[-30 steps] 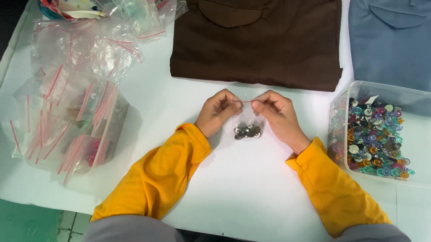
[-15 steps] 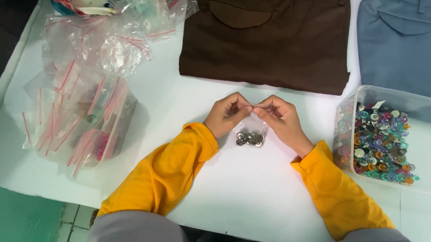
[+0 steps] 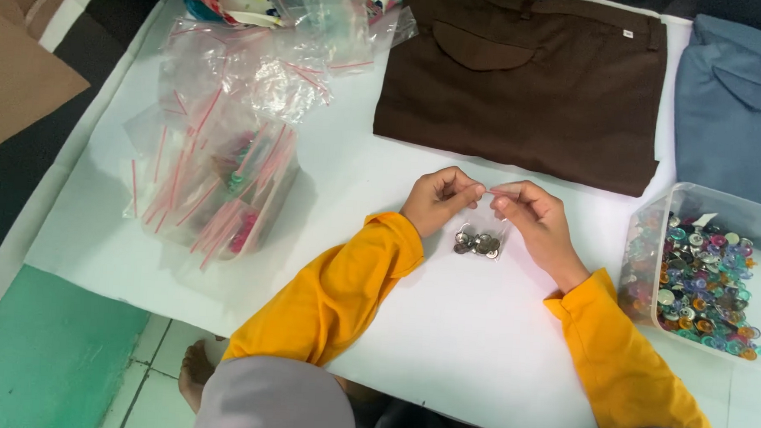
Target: Sorting buttons from a container and placing them into small plastic bags
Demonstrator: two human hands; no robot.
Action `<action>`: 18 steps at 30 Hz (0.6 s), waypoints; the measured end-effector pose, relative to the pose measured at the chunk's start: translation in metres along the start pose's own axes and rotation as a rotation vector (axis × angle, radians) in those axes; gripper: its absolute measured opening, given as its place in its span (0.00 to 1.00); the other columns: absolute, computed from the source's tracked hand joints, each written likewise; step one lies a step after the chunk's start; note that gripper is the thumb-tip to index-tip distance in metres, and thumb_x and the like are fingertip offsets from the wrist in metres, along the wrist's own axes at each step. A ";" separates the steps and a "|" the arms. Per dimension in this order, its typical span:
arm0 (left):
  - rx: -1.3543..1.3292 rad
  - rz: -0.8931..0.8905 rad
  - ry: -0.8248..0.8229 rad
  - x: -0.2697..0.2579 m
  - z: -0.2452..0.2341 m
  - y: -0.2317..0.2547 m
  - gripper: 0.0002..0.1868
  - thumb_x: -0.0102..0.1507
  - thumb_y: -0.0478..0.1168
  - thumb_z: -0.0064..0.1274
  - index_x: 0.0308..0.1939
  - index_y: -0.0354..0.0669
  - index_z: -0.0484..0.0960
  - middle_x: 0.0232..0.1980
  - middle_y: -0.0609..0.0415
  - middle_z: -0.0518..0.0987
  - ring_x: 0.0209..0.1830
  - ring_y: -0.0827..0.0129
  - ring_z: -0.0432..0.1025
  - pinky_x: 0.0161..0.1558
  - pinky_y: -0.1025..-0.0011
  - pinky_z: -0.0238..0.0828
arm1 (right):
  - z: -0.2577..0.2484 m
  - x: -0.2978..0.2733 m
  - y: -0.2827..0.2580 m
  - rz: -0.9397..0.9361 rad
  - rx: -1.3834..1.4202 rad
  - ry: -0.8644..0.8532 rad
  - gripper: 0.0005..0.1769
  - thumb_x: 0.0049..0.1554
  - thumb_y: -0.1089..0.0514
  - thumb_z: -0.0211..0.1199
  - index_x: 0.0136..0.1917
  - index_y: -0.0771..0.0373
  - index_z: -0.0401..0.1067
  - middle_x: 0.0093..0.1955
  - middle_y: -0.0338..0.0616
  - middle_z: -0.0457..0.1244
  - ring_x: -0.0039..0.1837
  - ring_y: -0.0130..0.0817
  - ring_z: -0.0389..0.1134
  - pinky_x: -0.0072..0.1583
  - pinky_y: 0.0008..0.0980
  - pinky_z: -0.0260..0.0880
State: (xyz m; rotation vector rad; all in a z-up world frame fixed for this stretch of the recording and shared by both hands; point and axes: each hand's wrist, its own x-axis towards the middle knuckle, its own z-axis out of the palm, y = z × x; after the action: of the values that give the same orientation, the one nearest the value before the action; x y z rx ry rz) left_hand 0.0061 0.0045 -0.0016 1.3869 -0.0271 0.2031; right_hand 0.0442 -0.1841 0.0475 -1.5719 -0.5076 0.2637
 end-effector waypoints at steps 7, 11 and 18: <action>0.043 -0.002 0.081 -0.016 -0.011 0.009 0.06 0.66 0.41 0.61 0.40 0.42 0.83 0.30 0.55 0.82 0.34 0.79 0.75 0.40 0.79 0.74 | 0.001 -0.006 0.001 -0.068 -0.043 -0.012 0.08 0.65 0.63 0.63 0.43 0.68 0.74 0.37 0.48 0.68 0.41 0.25 0.67 0.51 0.27 0.70; 0.042 -0.010 0.095 -0.028 -0.011 0.007 0.08 0.66 0.41 0.62 0.39 0.41 0.83 0.30 0.53 0.82 0.33 0.75 0.76 0.40 0.78 0.73 | 0.000 -0.007 0.009 -0.082 -0.093 -0.034 0.13 0.68 0.61 0.59 0.41 0.67 0.74 0.37 0.46 0.68 0.41 0.25 0.66 0.51 0.28 0.70; 0.143 0.031 0.090 -0.044 -0.007 -0.001 0.07 0.69 0.42 0.57 0.40 0.43 0.80 0.29 0.54 0.81 0.33 0.73 0.76 0.40 0.75 0.73 | 0.004 -0.017 0.006 -0.067 -0.124 -0.046 0.12 0.68 0.62 0.57 0.43 0.68 0.76 0.36 0.48 0.68 0.41 0.27 0.67 0.52 0.28 0.70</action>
State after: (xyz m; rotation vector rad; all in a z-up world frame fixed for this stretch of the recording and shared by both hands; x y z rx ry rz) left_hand -0.0381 0.0060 -0.0096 1.5189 0.0411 0.2979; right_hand 0.0279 -0.1886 0.0393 -1.6686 -0.6211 0.2212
